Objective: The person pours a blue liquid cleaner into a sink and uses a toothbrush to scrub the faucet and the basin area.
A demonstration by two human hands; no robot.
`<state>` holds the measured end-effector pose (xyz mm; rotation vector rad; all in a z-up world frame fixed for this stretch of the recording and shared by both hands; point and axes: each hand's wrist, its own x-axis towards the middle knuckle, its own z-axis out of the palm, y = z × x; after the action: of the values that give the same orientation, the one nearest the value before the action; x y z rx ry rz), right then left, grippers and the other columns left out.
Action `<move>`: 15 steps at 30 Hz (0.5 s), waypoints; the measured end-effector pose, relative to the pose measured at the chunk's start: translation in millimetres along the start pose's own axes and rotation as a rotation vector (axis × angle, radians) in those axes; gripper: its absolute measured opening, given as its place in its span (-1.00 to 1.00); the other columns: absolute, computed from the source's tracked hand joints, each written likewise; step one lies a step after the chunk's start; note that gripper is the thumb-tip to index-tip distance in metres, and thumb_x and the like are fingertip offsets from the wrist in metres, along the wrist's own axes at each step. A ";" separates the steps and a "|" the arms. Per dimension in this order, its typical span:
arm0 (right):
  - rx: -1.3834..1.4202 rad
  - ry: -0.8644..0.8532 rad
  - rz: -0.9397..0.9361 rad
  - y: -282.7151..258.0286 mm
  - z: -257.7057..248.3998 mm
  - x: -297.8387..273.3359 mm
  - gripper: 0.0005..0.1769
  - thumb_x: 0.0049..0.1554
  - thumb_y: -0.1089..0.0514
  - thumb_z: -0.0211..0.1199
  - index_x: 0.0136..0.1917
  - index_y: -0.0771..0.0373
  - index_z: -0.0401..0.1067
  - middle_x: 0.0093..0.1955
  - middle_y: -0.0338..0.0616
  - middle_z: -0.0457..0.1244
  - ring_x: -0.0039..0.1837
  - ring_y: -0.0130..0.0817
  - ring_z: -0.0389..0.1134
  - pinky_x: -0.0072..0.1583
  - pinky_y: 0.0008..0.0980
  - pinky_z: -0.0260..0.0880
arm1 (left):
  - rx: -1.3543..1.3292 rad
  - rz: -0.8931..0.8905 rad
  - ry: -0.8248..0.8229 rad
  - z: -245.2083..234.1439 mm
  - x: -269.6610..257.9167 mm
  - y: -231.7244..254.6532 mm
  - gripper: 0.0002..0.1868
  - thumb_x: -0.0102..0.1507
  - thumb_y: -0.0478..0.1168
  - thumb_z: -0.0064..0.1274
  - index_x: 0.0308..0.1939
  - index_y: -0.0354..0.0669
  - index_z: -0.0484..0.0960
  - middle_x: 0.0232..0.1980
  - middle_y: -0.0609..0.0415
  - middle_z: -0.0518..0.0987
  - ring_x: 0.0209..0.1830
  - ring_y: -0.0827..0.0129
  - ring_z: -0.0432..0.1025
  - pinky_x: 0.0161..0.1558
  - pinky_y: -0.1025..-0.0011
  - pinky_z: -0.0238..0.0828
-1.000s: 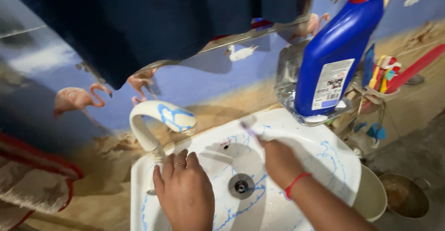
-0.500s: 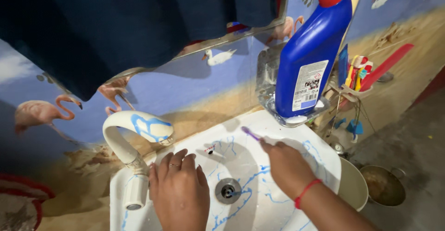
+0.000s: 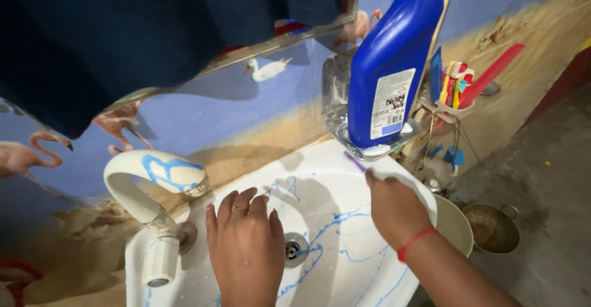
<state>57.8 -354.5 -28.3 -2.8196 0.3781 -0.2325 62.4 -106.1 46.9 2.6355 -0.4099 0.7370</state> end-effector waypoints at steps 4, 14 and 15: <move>0.121 0.075 -0.035 -10.4 22.1 30.2 -0.59 0.24 0.29 -0.03 0.31 0.21 0.43 -0.02 0.26 0.37 0.08 0.19 0.41 0.13 0.05 0.40 | 0.009 0.023 -0.043 5.1 1.7 7.1 -0.68 0.08 -0.24 0.17 -0.08 -0.18 0.73 0.17 0.02 0.62 0.26 0.07 0.37 0.36 -0.10 0.04; -0.016 0.018 0.015 -1.2 6.2 11.5 -0.42 0.15 0.35 -0.01 0.45 0.26 0.27 -0.06 0.25 0.36 0.04 0.15 0.42 0.11 -0.02 0.44 | -0.024 0.048 -0.037 9.6 1.8 -3.3 -0.66 0.07 -0.26 0.18 -0.07 -0.22 0.73 0.12 -0.02 0.62 0.24 0.04 0.38 0.38 -0.12 0.03; 0.053 0.052 -0.017 -5.0 11.4 17.2 -0.48 0.18 0.34 -0.01 0.41 0.25 0.32 -0.03 0.27 0.35 0.06 0.18 0.41 0.10 0.01 0.42 | -0.024 0.053 -0.041 10.7 2.5 -3.0 -0.66 0.07 -0.26 0.18 -0.07 -0.22 0.72 0.11 -0.01 0.62 0.25 0.05 0.38 0.38 -0.12 0.04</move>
<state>77.6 -351.7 -35.5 -2.7699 0.3543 -0.3150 70.2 -108.5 38.9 2.6297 -0.4985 0.6907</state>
